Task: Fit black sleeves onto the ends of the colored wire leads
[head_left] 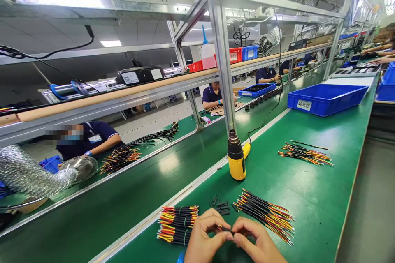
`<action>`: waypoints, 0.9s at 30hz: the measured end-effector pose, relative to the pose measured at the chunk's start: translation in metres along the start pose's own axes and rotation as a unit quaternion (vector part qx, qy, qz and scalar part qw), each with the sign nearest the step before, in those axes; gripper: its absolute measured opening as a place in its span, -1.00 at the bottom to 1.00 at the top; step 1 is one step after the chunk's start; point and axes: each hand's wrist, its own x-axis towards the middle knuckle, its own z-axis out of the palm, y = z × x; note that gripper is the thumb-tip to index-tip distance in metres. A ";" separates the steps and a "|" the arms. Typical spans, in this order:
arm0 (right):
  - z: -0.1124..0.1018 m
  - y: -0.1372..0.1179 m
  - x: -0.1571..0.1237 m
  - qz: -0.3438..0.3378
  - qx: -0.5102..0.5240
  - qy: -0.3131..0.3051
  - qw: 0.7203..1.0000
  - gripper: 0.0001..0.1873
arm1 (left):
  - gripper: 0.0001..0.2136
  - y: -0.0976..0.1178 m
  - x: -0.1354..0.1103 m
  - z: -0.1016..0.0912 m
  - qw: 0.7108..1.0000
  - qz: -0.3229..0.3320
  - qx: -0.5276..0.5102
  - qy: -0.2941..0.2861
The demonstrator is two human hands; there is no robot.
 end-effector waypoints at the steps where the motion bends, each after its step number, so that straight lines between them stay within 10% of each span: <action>1: -0.001 -0.001 0.000 -0.021 -0.007 0.001 1.000 -0.59 | -0.80 0.001 -0.002 0.000 1.000 0.012 0.014 -0.008; 27: -0.002 -0.006 -0.002 -0.076 0.074 -0.019 0.994 -0.64 | -0.84 0.013 -0.015 -0.003 0.990 0.109 0.061 -0.061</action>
